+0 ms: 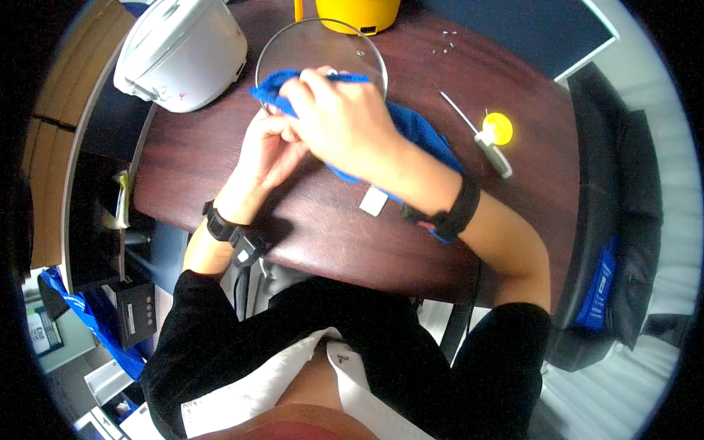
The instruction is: The person uses a screwdriver to loosen and remove a screw from a yellow knob on a glass lid. They wipe the knob and the glass lid with a blue cloth, then reattach the knob and tighten the screw.
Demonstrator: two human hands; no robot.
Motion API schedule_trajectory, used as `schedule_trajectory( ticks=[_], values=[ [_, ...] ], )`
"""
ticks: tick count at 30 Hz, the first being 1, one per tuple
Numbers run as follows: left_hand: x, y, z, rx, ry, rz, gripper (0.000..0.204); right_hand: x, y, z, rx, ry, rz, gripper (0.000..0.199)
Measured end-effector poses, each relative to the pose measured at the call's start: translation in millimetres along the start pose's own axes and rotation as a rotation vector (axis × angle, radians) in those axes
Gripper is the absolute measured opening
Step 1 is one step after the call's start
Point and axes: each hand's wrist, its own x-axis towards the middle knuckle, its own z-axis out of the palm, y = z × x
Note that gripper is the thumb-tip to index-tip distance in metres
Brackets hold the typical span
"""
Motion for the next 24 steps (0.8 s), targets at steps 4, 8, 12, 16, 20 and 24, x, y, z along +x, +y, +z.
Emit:
schedule_trajectory(
  ticks=[4,8,12,16,20,24],
  values=[
    [25,0,64,0.148,0.413,-0.083,0.084,-3,52,6,-0.106,0.042,0.183,0.024],
    [23,-2,70,0.12,0.422,-0.135,0.085,-11,87,8,-0.229,0.039,0.341,0.023],
    [21,0,67,0.189,0.478,-0.224,0.083,-15,30,-10,-0.148,-0.034,0.249,0.02],
    [18,1,66,0.289,0.515,-0.251,0.084,-11,26,-3,-0.141,-0.007,0.138,0.022],
    [24,-5,67,0.133,0.406,-0.21,0.086,-17,89,-1,-0.241,-0.046,0.45,0.031],
    [29,-4,72,0.098,0.358,-0.288,0.083,-43,134,-23,-0.416,-0.075,0.446,0.031]
  ],
)
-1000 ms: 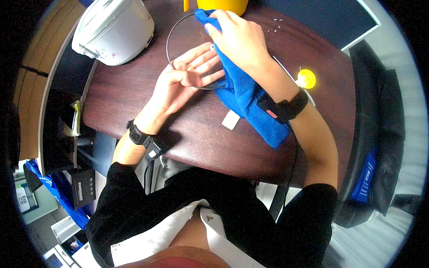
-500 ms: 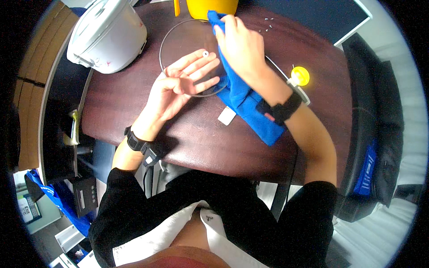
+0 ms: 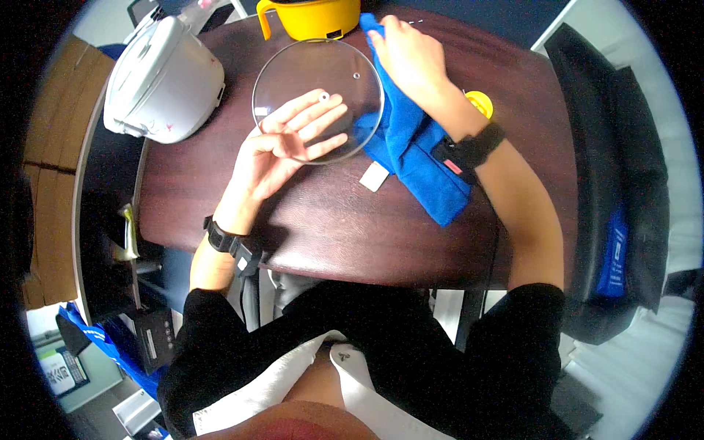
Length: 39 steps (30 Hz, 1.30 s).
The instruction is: The person uses a screwdriver to loosen and remove a screw from a yellow knob on a glass lid. They wipe the knob and the glass lid with a blue cloth, then reattach the knob and tighten the screw.
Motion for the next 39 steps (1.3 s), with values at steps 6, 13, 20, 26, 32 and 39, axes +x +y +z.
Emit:
schedule_trajectory(
  ticks=[6,13,20,26,32,39],
  values=[
    [1,0,-1,-0.059,-0.007,-0.01,0.079,-22,47,-84,0.24,-0.115,0.34,0.045],
    [3,0,0,-0.094,0.043,0.05,0.081,-76,74,-250,0.256,0.411,0.627,0.055],
    [2,1,-6,-0.056,0.116,0.029,0.081,-103,168,-300,0.317,0.285,0.828,0.056],
    [0,3,-7,0.062,0.217,0.073,0.077,-103,198,-258,-0.245,-0.116,0.546,0.05],
    [2,4,-17,0.131,0.182,0.059,0.074,-121,135,-165,-0.127,-0.537,0.375,0.036],
    [1,4,-12,0.194,0.213,0.049,0.081,-109,108,-144,-0.14,-0.82,0.384,0.037]
  ],
)
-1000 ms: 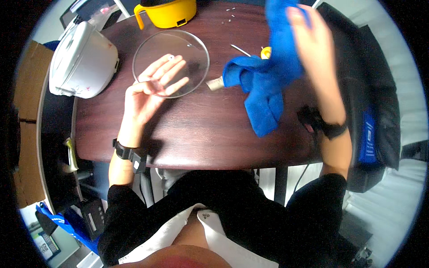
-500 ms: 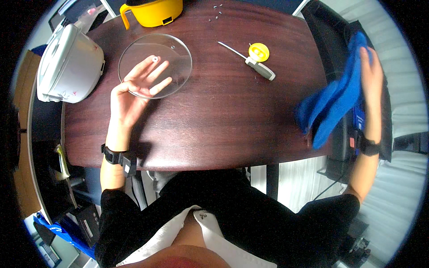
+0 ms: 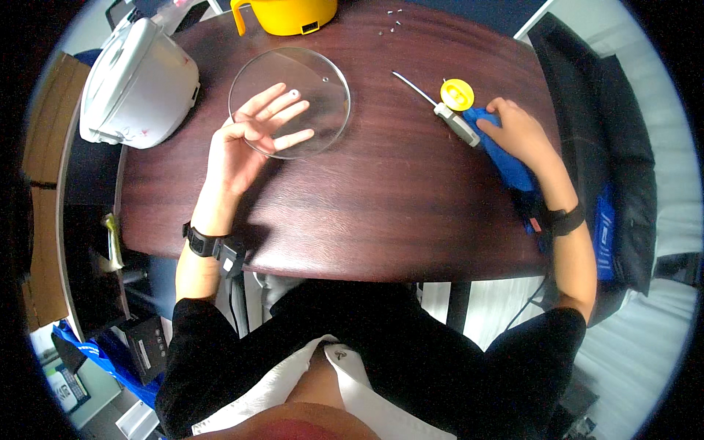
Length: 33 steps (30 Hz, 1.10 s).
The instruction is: The person uses a screwdriver to loosen and remove a screw from a yellow knob on a glass lid. They wipe the knob and the glass lid with a blue cloth, then reattach the knob and tighten the screw.
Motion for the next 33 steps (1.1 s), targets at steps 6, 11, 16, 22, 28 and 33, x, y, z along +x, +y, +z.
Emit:
schedule_trajectory(
  ticks=[6,11,16,22,28,33],
  values=[
    [0,0,-3,-0.028,0.026,0.031,0.075,22,-11,-10,-0.012,0.077,-0.107,0.037],
    [3,-2,-6,0.002,0.062,0.023,0.073,67,-4,10,-0.043,0.052,-0.06,0.036],
    [3,-1,-11,0.009,0.102,0.022,0.075,82,-11,9,0.098,-0.095,-0.039,0.022],
    [0,1,-9,-0.015,0.087,0.048,0.067,76,-15,2,0.49,0.036,-0.172,0.018],
    [0,0,-10,0.041,0.056,0.084,0.066,62,-125,25,0.948,0.205,-0.368,0.017],
    [0,3,-10,0.075,0.038,0.12,0.066,64,-194,33,1.052,0.32,-0.353,0.024]
  ],
)
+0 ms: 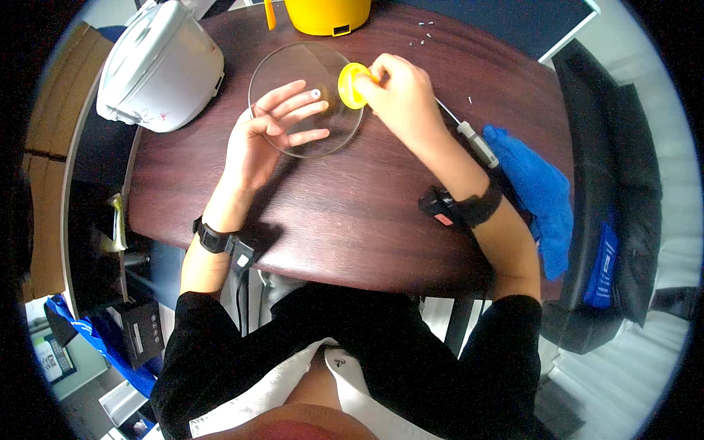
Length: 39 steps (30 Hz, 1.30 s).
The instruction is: The person uses a screwdriver to loosen and remove a screw from a yellow knob on a glass lid. They wipe the knob and the glass lid with a blue cloth, then reattach the knob and tighten the screw.
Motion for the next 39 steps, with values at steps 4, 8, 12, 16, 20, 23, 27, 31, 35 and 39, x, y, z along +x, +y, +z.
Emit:
schedule_trajectory(
  ticks=[4,8,12,16,20,23,27,31,35,39],
  values=[
    [-3,6,7,0.202,0.067,0.082,0.065,-1,-5,25,0.217,0.026,0.207,0.023],
    [-4,6,6,0.5,0.067,0.232,0.061,-11,-9,33,0.573,-0.109,0.492,0.033],
    [-5,12,3,0.945,-0.01,0.437,0.058,-14,-10,37,0.726,-0.224,0.481,0.039],
    [-1,19,7,1.378,-0.183,0.738,0.056,-19,-13,40,0.93,-0.228,0.506,0.039],
    [-5,23,14,1.622,-0.224,0.736,0.058,-21,-18,45,1.103,-0.206,0.589,0.044],
    [-6,24,15,1.77,-0.196,0.797,0.053,-22,-18,45,1.165,-0.25,0.533,0.054],
    [-6,25,16,1.871,-0.19,0.818,0.051,-22,-20,36,1.422,-0.216,0.576,0.068],
    [-8,26,15,1.949,-0.147,0.798,0.054,-20,-26,29,1.472,-0.219,0.552,0.069],
    [-12,27,21,1.989,-0.084,0.749,0.056,-21,-29,30,1.297,-0.159,0.473,0.052],
    [-12,27,19,1.996,-0.076,0.732,0.057,-21,-30,28,1.357,-0.157,0.444,0.048]
  ],
)
